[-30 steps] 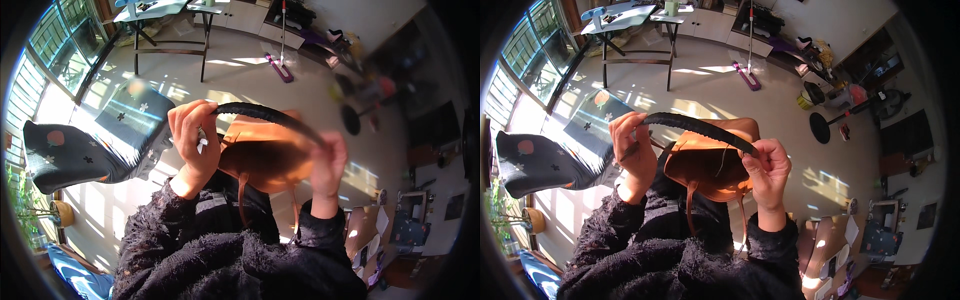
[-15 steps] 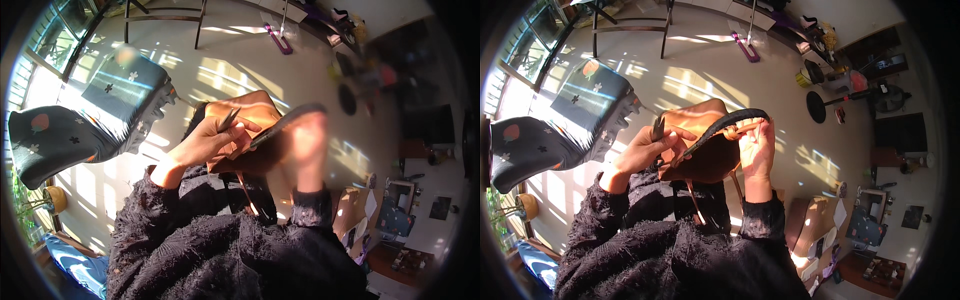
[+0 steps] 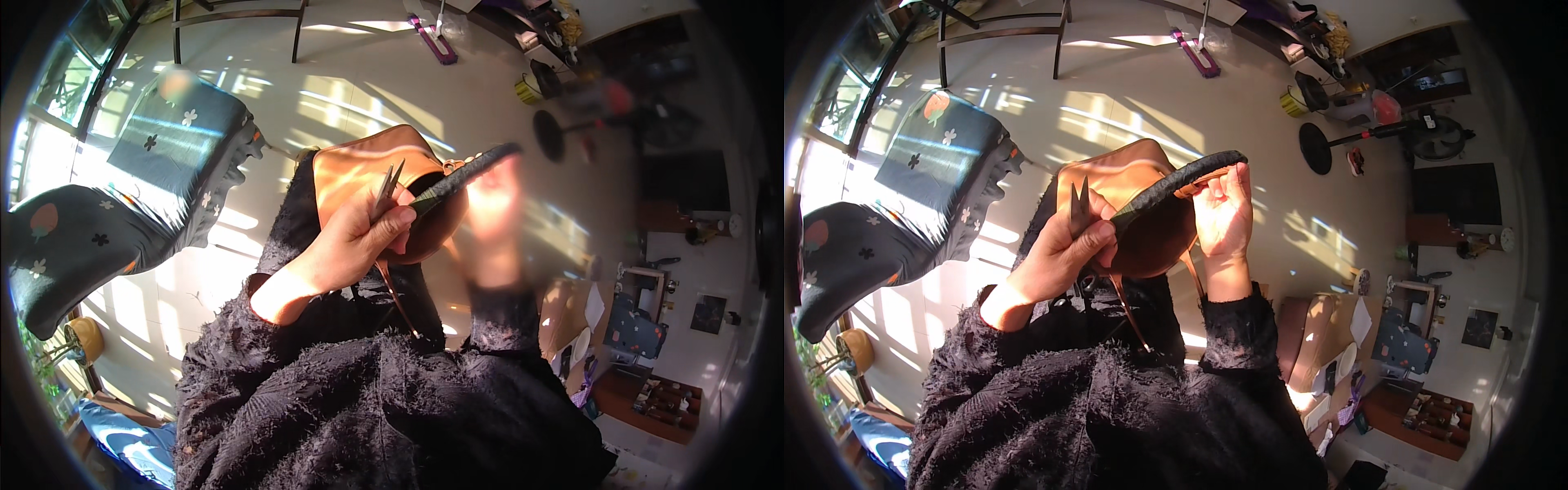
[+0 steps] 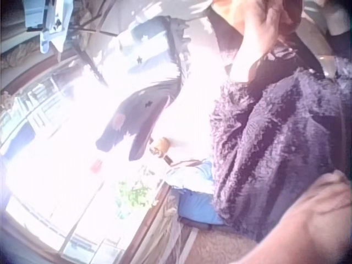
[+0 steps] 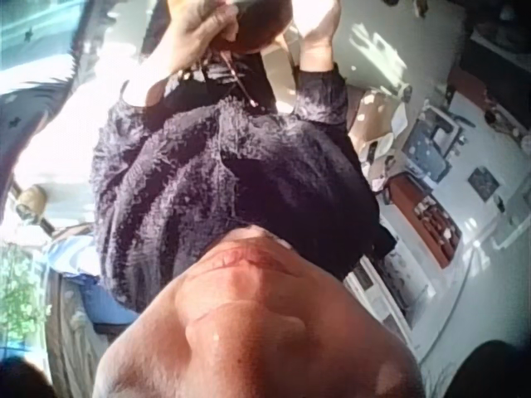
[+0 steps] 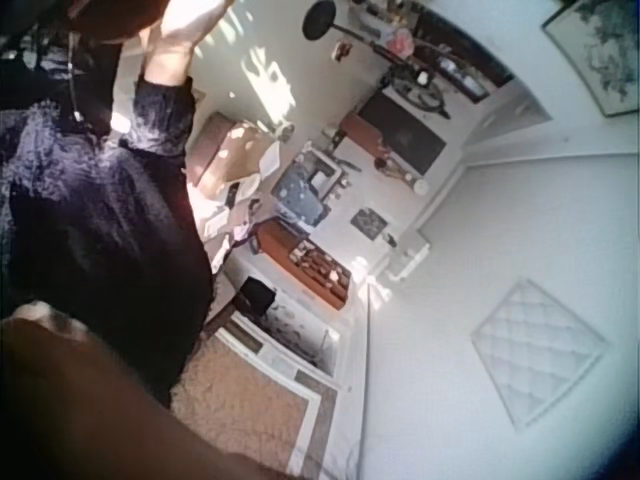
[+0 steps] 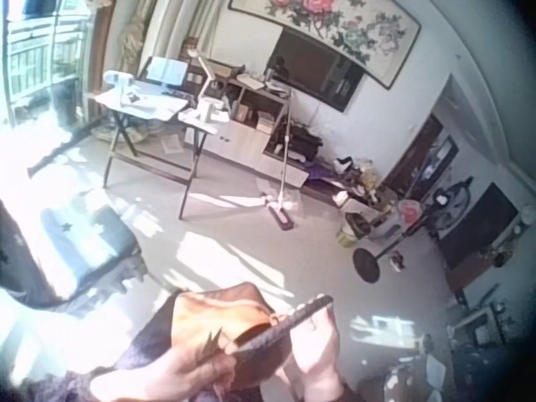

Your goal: The person uses a pair of scissors to cut a black strap attached to a brown leather handbag. They repeatedly trim the strap, inspect the cut ends, and adjust the strap's position on the bag throughout the clip.

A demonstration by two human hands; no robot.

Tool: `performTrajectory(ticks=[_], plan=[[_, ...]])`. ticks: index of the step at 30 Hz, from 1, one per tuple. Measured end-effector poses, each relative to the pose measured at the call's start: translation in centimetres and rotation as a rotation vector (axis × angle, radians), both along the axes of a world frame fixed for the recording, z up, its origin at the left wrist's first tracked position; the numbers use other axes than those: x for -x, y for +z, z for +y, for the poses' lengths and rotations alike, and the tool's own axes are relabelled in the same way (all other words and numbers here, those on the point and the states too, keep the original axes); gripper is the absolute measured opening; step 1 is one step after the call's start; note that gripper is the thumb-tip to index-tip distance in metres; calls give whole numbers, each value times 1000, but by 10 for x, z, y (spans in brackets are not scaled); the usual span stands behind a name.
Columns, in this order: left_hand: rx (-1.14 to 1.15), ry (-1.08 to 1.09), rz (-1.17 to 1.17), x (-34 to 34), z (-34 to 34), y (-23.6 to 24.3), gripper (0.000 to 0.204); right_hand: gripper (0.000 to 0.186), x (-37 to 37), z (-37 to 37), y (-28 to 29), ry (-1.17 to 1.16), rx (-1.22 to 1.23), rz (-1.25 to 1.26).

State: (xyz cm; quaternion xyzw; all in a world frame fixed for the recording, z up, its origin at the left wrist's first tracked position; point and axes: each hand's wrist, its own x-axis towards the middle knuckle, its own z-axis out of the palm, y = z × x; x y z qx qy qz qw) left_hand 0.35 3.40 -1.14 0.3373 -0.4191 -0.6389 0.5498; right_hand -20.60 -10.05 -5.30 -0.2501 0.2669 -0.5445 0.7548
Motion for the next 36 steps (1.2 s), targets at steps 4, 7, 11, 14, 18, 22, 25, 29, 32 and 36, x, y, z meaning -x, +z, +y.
performTrajectory(ticks=[4,7,11,14,18,22,25,29,32,36], plan=[[16,69,42,0,-2,-4,11,3,-10,4,11,-43,1,82],[-29,83,129,1,-4,-5,11,3,-6,0,7,-18,-24,45],[16,18,125,-1,-6,-8,19,3,5,-6,-8,5,7,19],[46,-5,47,-2,-7,-3,27,5,0,-3,-3,78,4,-10],[76,-23,74,5,-8,-2,30,12,-5,-4,4,-21,-84,-29],[82,-34,158,10,-6,-1,30,11,-16,2,12,-17,-22,29],[29,-36,197,10,-6,-1,29,9,-23,4,20,-97,-60,106],[-14,-57,247,7,-5,-5,33,11,-20,0,10,-144,-72,133],[-47,-37,306,6,-3,-8,37,10,-13,-3,0,-105,-22,135],[-68,0,302,2,-4,-10,39,8,-15,2,10,-78,-33,78]])
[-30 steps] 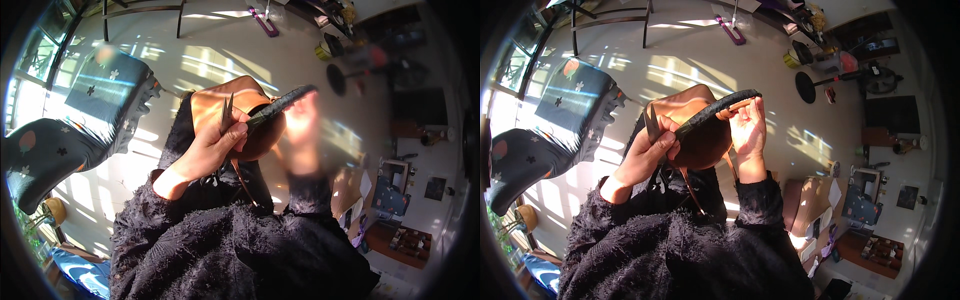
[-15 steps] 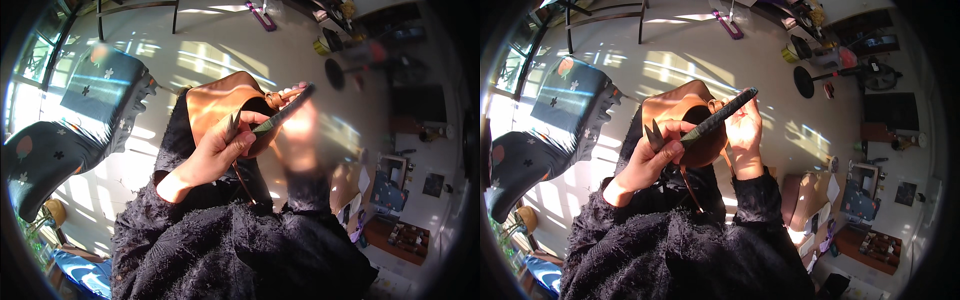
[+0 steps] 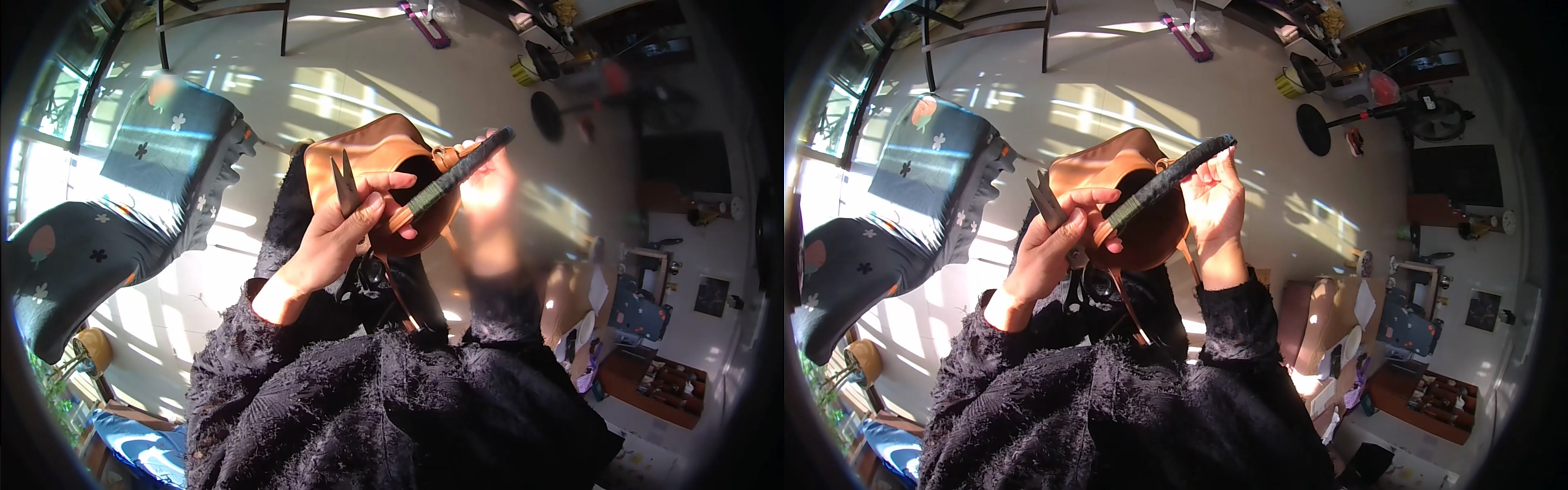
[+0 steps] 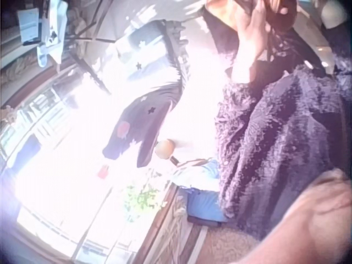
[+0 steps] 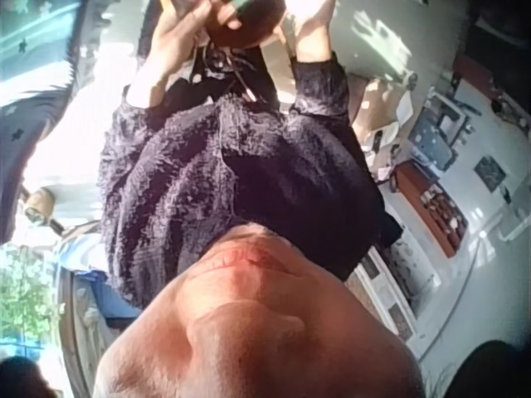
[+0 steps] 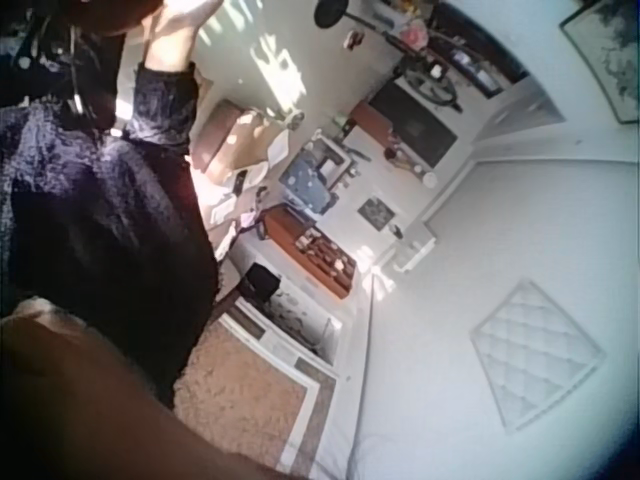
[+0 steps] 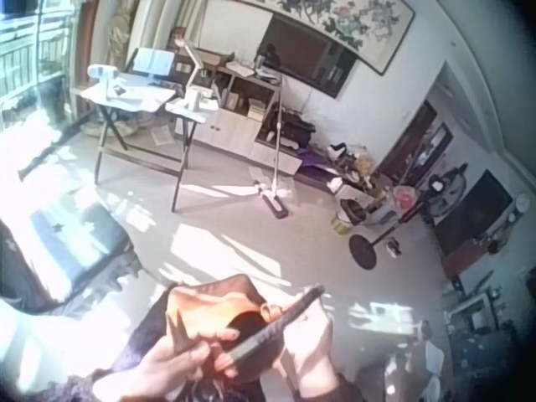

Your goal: The person uses a pair of scissors to cut a black strap attached to a brown leather handbag. They repeatedly trim the strap, inspect the cut ends, and adjust the strap's position on the bag throughout the clip.

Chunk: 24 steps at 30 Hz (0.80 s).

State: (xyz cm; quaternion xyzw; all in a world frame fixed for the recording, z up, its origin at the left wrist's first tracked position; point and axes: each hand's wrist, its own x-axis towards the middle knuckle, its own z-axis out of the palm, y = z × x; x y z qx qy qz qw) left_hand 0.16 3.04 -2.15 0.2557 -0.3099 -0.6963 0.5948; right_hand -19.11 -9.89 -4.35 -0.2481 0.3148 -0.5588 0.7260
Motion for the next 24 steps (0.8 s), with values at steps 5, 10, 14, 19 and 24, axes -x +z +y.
performTrajectory(ticks=[5,10,14,19,24], plan=[[60,259,-264,-8,-5,-7,41,7,-5,3,15,81,156,-33],[-215,518,-369,-63,-10,15,36,14,-21,18,36,172,246,164],[-190,585,-407,-87,-17,33,31,10,-37,30,46,214,398,337],[-188,726,-508,-97,-14,59,30,19,-36,30,45,216,520,573],[-12,433,-874,-84,-19,64,23,23,-44,37,60,280,598,710]])
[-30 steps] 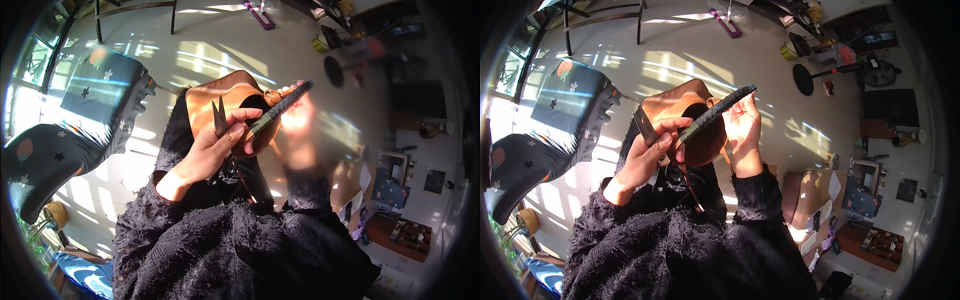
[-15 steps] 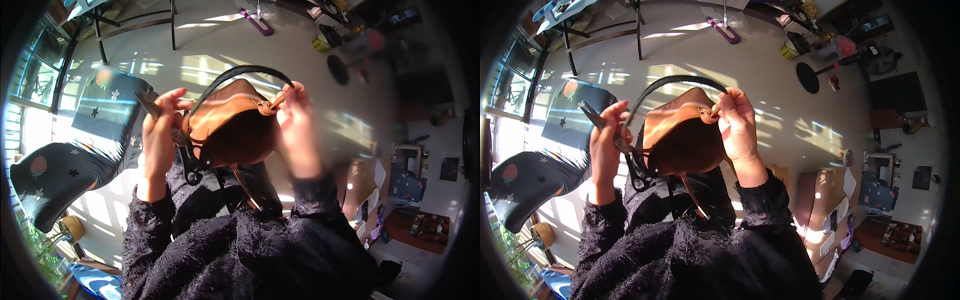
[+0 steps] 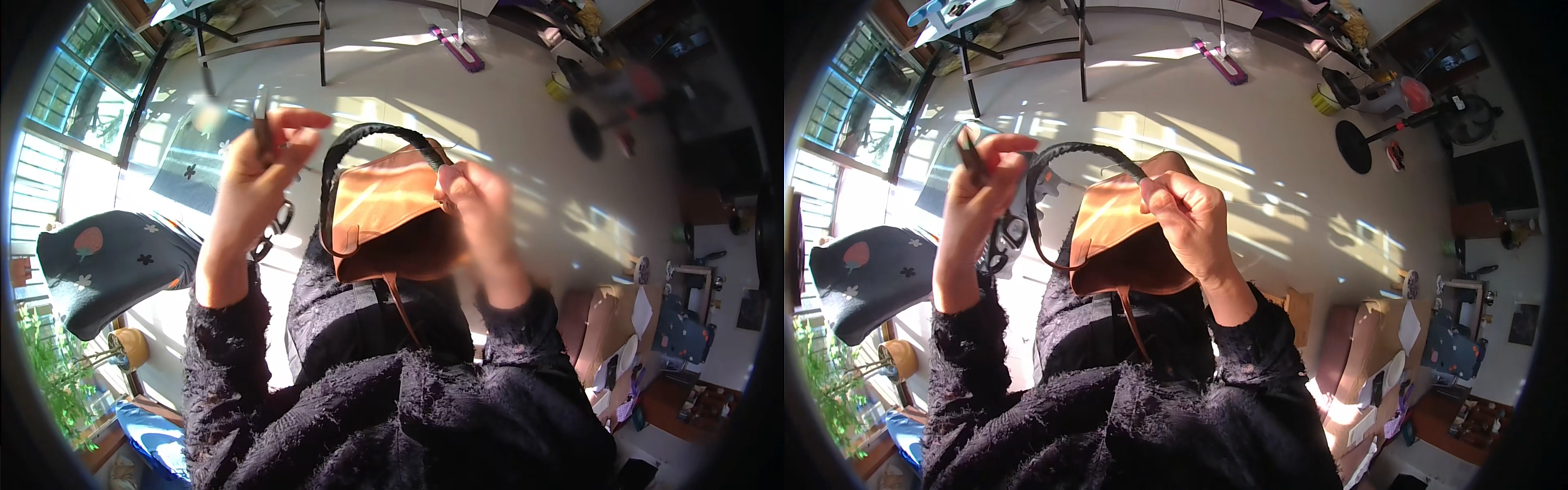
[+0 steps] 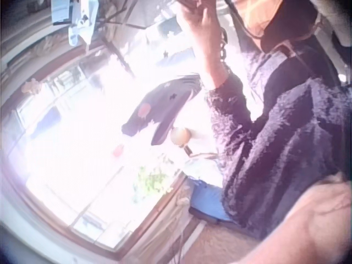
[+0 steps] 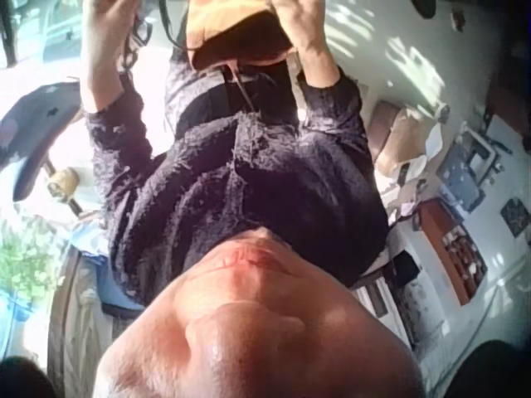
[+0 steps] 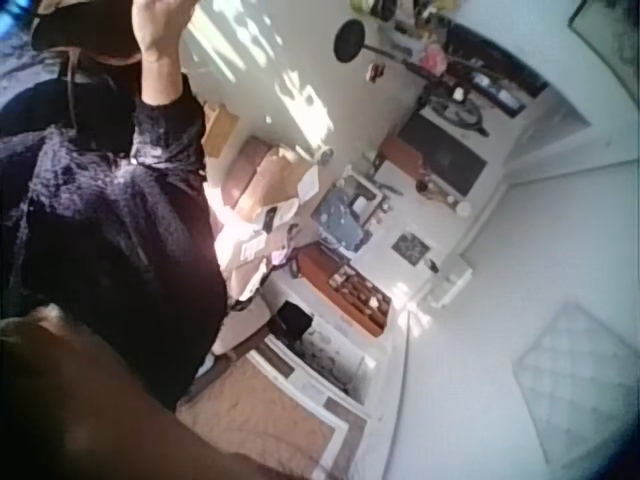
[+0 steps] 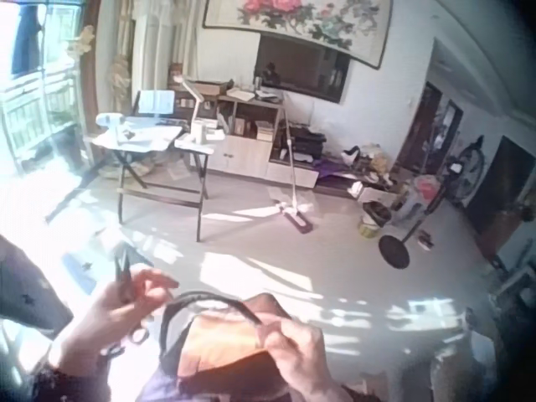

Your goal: The person uses a pair of scissors to cut a black strap attached to a brown leather handbag. They repeatedly trim the strap, inspect the cut ends, and adjust the strap's position on the bag throughout the clip.

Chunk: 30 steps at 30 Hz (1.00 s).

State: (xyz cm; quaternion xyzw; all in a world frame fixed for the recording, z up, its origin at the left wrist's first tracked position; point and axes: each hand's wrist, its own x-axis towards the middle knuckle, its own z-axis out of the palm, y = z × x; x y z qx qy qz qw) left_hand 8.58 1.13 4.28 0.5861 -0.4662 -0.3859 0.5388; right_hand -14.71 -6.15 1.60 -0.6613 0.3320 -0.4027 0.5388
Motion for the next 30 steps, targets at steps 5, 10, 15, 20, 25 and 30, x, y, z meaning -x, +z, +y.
performTrajectory(ticks=[5,10,15,20,25,30], plan=[[-21,-45,361,10,-8,-7,29,21,3,0,12,152,-108,107],[18,-392,-112,-1,-16,12,22,19,7,-9,24,424,-198,203],[-125,-650,92,4,-15,1,18,24,6,-21,30,563,-413,117],[-296,-462,678,38,14,-16,31,28,7,-33,31,572,-385,159],[-261,-295,725,54,29,-27,33,27,7,-36,26,678,-290,203],[-222,-369,709,54,27,-32,36,26,10,-38,21,687,-275,231]])
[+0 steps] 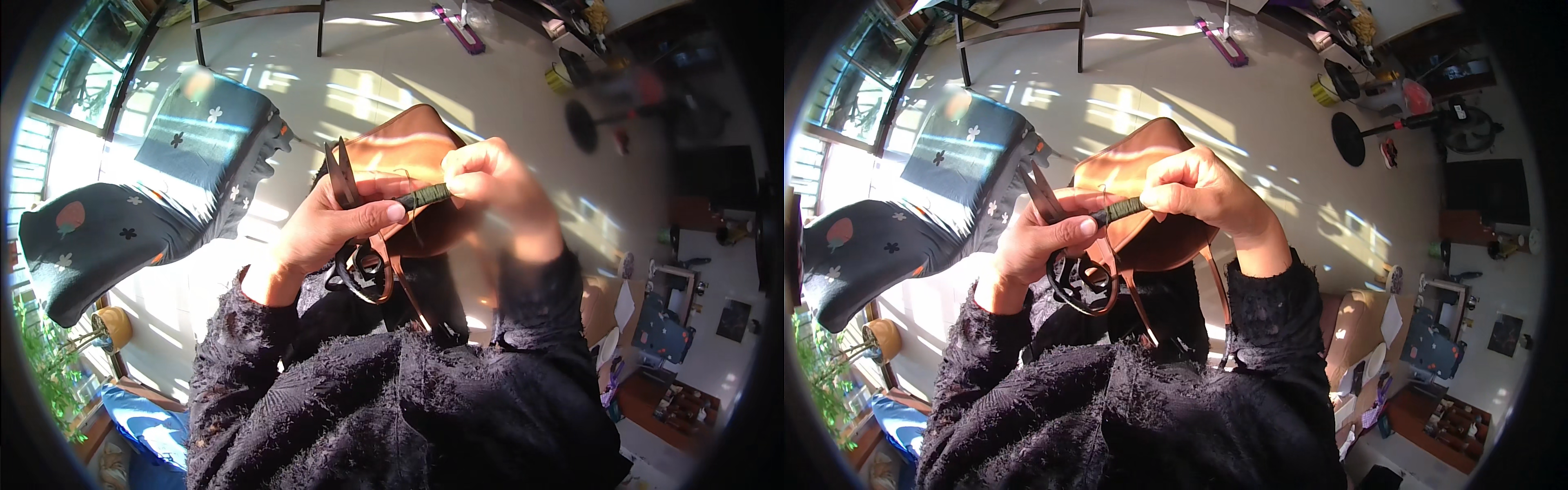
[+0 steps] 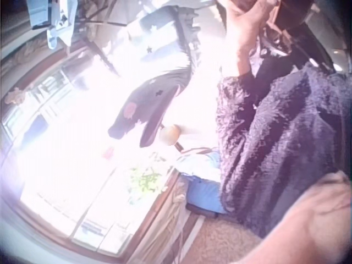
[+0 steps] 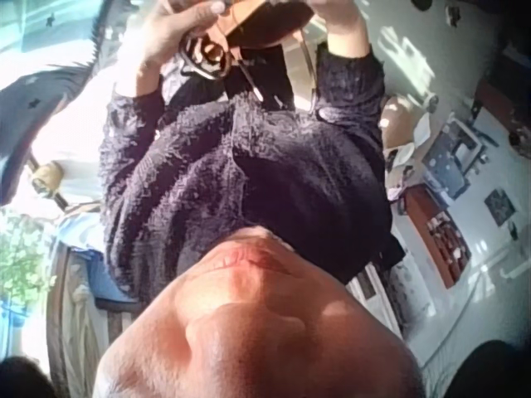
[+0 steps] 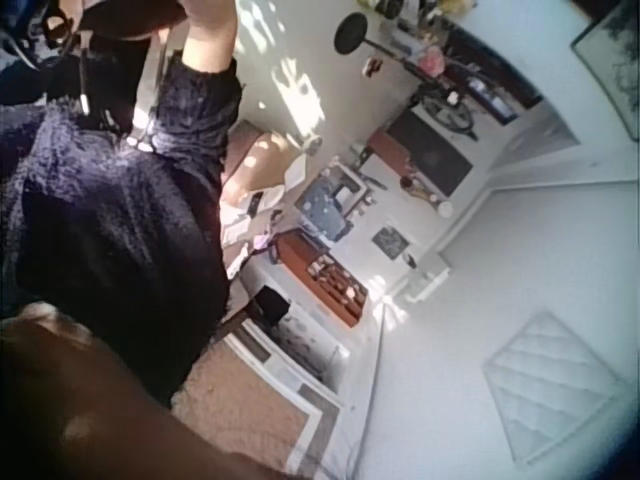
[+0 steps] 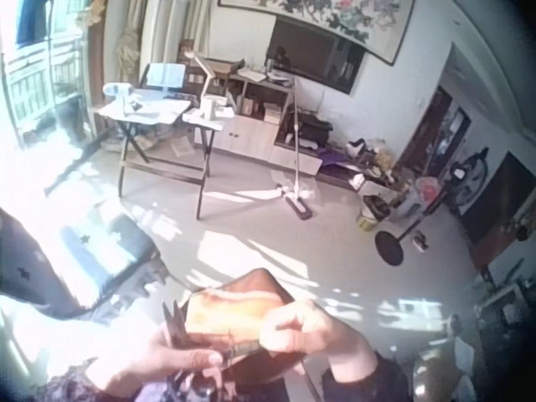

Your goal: The person uses a pair of scissors to cut a black strap attached to a brown leather handbag. They repeatedly trim the strap, inspect the cut ends, and adjust the strap's position on the bag throughout the clip.

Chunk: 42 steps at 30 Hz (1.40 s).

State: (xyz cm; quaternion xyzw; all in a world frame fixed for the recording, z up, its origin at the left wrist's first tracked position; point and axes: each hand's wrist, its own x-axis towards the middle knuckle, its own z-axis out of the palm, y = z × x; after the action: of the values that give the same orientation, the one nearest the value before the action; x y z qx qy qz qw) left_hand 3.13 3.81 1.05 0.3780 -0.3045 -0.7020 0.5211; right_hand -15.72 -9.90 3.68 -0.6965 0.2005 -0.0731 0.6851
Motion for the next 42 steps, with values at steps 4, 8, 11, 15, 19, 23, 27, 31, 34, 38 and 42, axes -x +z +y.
performTrajectory(ticks=[4,8,11,15,19,23,27,31,34,38,42], plan=[[-24,2,28,-2,0,-3,41,19,-1,5,-5,-131,-4,-27],[-51,-3,54,-1,-2,-12,43,8,6,-1,1,-366,-113,-60],[-72,7,23,0,0,-16,42,6,5,8,5,-421,58,-1],[-74,27,72,-1,-3,-22,41,7,1,25,15,-411,329,83],[-90,48,50,-5,-5,-30,41,8,11,30,17,-438,381,121],[-59,92,66,-3,-5,-40,39,9,13,53,17,-416,412,121],[-107,112,94,2,-5,-41,37,8,-4,70,5,-366,389,63],[-69,107,91,3,-3,-40,39,5,-5,70,-8,-528,451,65],[-62,88,74,0,-1,-36,41,5,-5,70,-16,-625,486,24],[-85,65,60,0,1,-35,42,2,-2,62,-19,-601,712,40],[-91,68,81,2,2,-36,40,6,-7,61,-11,-616,795,20]])
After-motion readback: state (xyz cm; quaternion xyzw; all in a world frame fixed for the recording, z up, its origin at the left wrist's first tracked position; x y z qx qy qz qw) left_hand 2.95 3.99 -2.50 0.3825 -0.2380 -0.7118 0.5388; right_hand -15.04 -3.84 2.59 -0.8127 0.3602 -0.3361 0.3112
